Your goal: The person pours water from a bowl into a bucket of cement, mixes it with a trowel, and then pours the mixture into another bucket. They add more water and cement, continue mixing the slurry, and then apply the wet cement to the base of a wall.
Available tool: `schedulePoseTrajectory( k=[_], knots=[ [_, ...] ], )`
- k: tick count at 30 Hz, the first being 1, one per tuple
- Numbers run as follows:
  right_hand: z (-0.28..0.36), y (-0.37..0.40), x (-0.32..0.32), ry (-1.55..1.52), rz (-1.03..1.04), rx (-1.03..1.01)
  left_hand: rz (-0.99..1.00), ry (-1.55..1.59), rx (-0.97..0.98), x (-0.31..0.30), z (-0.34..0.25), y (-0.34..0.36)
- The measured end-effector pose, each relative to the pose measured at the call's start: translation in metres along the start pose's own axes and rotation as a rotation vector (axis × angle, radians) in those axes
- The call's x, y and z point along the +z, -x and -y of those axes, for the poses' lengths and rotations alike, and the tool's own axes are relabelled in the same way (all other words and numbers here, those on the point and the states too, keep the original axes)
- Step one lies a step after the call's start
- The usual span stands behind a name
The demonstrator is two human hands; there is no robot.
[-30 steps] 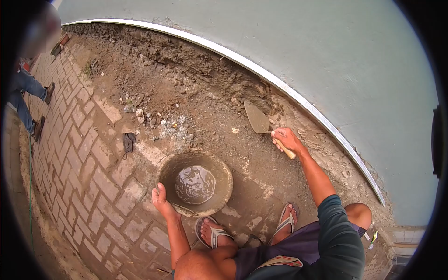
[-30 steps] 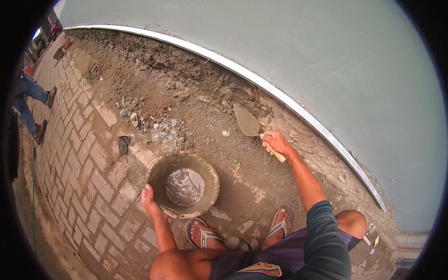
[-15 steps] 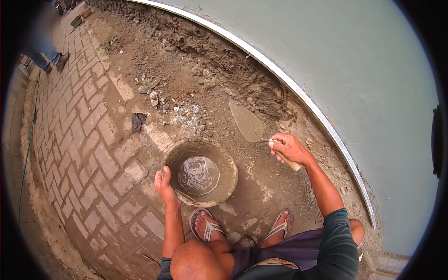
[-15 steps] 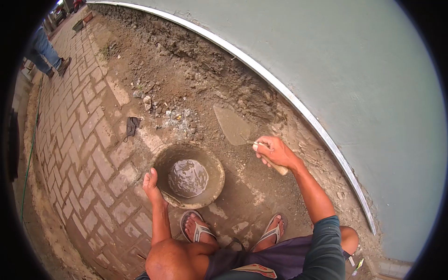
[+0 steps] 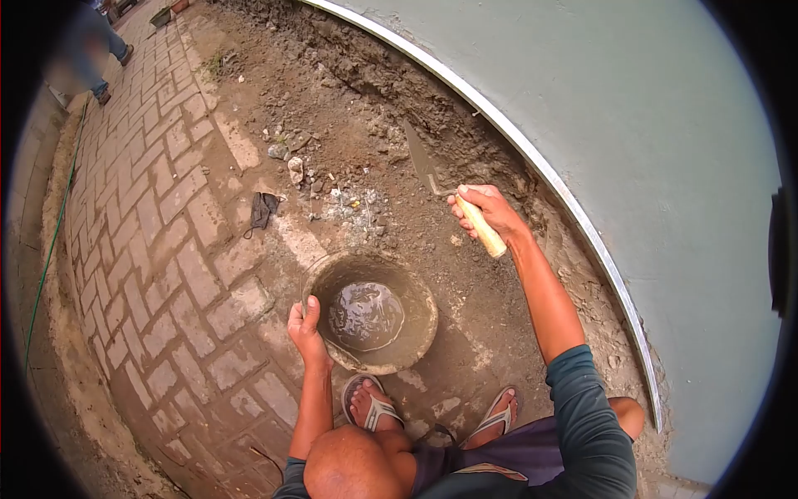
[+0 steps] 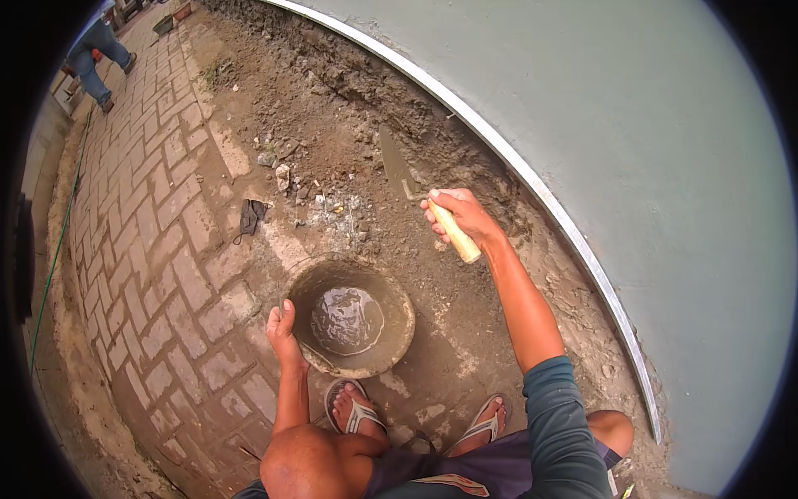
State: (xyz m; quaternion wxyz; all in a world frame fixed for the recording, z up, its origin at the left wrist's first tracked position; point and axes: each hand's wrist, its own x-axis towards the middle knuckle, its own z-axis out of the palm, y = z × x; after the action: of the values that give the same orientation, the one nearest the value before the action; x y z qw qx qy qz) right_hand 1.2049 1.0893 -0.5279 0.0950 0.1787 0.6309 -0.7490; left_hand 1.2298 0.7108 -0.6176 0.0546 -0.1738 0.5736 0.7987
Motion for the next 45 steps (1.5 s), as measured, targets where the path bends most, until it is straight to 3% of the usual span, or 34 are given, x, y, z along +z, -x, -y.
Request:
schedulePoseTrajectory(
  k=[3,5,9,22,29,33,35,37,40,43,45],
  knots=[
    [-0.015,-0.023,0.006,0.221,-0.013,0.058,0.019,-0.029,0.006,-0.001,0.003,0.0],
    [-0.018,-0.042,0.005,0.578,-0.161,0.093,0.033,-0.024,0.018,0.0,0.001,-0.001],
    [-0.023,-0.061,-0.024,0.574,-0.302,0.11,-0.064,0.003,-0.015,0.007,-0.005,0.006],
    [0.005,-0.021,-0.035,0.495,-0.35,-0.049,0.034,0.023,-0.017,-0.004,0.004,0.001],
    [-0.003,-0.012,-0.008,0.745,-0.481,-0.21,0.021,0.103,-0.027,0.005,-0.006,0.006],
    [0.003,0.001,0.006,0.909,-0.435,-0.296,0.036,0.141,-0.046,-0.002,0.0,0.003],
    [0.024,0.017,0.034,0.66,-0.257,-0.174,0.041,0.143,-0.052,-0.003,0.0,0.003],
    [0.04,0.019,0.047,0.625,-0.178,-0.131,0.032,0.136,-0.047,-0.001,-0.001,0.004],
    [0.061,0.0,0.056,0.412,0.099,0.027,0.03,0.127,-0.049,-0.005,0.005,0.002],
    [0.07,-0.046,0.041,0.217,0.128,0.066,0.035,0.122,-0.058,-0.008,0.009,0.0],
    [0.062,-0.073,0.025,0.032,-0.01,-0.066,0.03,0.117,-0.064,-0.009,0.012,0.0]
  ],
)
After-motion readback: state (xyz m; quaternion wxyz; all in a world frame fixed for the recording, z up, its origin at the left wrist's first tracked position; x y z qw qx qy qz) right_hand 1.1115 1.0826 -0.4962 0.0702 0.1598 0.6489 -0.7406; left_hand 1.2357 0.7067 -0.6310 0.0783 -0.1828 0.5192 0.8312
